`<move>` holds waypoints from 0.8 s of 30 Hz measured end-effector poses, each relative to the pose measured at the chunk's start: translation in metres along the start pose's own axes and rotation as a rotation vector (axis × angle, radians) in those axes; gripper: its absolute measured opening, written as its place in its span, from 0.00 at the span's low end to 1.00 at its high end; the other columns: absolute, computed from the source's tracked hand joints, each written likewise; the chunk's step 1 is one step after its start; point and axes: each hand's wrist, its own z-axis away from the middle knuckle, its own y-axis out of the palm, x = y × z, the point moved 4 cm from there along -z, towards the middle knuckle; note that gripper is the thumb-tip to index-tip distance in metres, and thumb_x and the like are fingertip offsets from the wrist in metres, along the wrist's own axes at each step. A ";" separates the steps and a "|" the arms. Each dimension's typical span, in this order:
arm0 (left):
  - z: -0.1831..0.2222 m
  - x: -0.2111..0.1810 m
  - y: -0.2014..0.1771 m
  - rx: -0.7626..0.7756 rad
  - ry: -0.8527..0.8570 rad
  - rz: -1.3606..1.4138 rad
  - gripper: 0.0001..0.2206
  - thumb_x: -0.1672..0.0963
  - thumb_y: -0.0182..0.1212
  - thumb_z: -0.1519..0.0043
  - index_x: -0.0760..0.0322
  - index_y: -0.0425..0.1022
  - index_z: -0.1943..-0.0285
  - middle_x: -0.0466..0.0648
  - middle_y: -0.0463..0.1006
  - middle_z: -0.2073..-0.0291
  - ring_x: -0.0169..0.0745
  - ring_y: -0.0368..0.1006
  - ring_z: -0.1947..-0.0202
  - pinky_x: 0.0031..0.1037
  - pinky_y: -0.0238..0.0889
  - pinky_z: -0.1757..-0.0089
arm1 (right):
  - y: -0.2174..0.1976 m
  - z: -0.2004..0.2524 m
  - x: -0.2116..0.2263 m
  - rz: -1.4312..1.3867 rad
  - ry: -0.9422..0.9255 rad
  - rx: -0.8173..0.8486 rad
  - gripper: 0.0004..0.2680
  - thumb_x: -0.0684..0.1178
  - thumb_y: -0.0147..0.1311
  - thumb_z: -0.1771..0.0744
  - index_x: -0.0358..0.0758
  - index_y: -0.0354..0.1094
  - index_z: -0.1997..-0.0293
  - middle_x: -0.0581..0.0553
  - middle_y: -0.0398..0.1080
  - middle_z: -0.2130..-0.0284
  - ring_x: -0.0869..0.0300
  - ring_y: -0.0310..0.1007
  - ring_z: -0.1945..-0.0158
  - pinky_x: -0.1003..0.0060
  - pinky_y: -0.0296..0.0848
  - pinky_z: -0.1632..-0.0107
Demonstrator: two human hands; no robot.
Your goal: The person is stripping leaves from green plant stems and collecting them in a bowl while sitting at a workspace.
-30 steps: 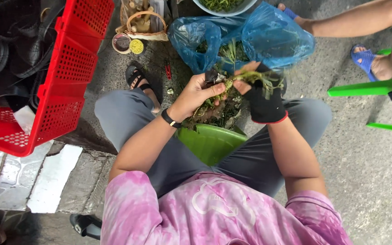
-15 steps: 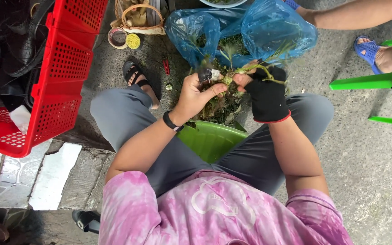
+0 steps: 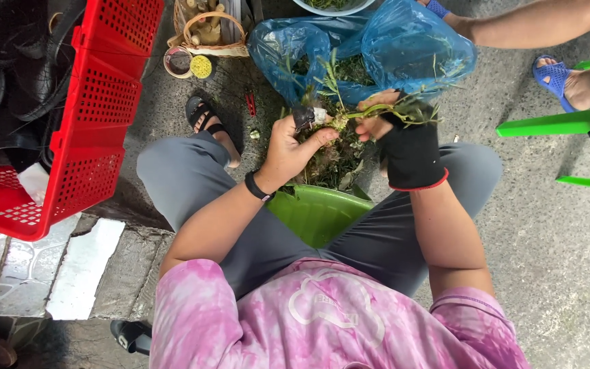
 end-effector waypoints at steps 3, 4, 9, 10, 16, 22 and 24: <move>0.001 -0.004 -0.001 0.004 0.010 0.000 0.08 0.60 0.69 0.45 0.69 0.77 0.59 0.56 0.80 0.69 0.40 0.75 0.62 0.34 0.69 0.61 | 0.021 0.005 0.026 0.126 -0.195 -0.125 0.13 0.37 0.61 0.38 0.22 0.64 0.52 0.26 0.69 0.60 0.44 0.75 0.65 0.57 0.79 0.67; 0.001 -0.007 -0.001 0.003 0.020 -0.022 0.09 0.60 0.70 0.46 0.69 0.78 0.59 0.56 0.80 0.68 0.43 0.76 0.61 0.33 0.69 0.60 | 0.028 0.007 0.028 0.065 -0.204 -0.161 0.13 0.36 0.61 0.39 0.20 0.64 0.54 0.25 0.69 0.64 0.45 0.74 0.69 0.59 0.78 0.68; 0.000 -0.011 0.001 0.053 0.042 -0.022 0.10 0.60 0.69 0.46 0.70 0.77 0.58 0.56 0.80 0.68 0.48 0.78 0.65 0.32 0.70 0.64 | 0.031 0.008 0.022 0.059 -0.163 -0.235 0.09 0.35 0.63 0.40 0.22 0.67 0.61 0.27 0.70 0.66 0.51 0.73 0.77 0.64 0.76 0.71; -0.001 -0.013 0.001 0.083 0.016 -0.001 0.09 0.60 0.69 0.46 0.70 0.77 0.59 0.56 0.80 0.69 0.47 0.78 0.65 0.32 0.70 0.66 | 0.030 0.008 0.025 0.013 -0.182 -0.266 0.09 0.35 0.62 0.39 0.22 0.67 0.61 0.28 0.69 0.68 0.51 0.72 0.78 0.65 0.74 0.74; 0.002 -0.003 -0.002 0.132 -0.160 0.185 0.07 0.62 0.66 0.44 0.72 0.76 0.60 0.56 0.80 0.70 0.35 0.75 0.68 0.27 0.73 0.71 | 0.027 0.008 0.041 -0.110 -0.263 -0.369 0.07 0.32 0.58 0.39 0.21 0.65 0.63 0.31 0.63 0.77 0.52 0.68 0.83 0.70 0.66 0.87; 0.006 0.002 0.002 0.155 -0.291 0.308 0.07 0.62 0.65 0.43 0.74 0.74 0.59 0.56 0.79 0.69 0.37 0.76 0.69 0.26 0.75 0.73 | 0.043 0.008 0.048 0.087 -0.162 -0.338 0.06 0.32 0.61 0.40 0.24 0.68 0.65 0.30 0.71 0.74 0.51 0.72 0.79 0.71 0.70 0.82; 0.003 0.002 0.000 0.156 -0.277 0.297 0.07 0.62 0.65 0.43 0.74 0.75 0.59 0.57 0.79 0.69 0.37 0.76 0.69 0.26 0.75 0.73 | 0.033 0.008 0.046 0.085 -0.108 -0.361 0.05 0.35 0.60 0.39 0.27 0.69 0.64 0.31 0.71 0.72 0.54 0.71 0.80 0.72 0.66 0.86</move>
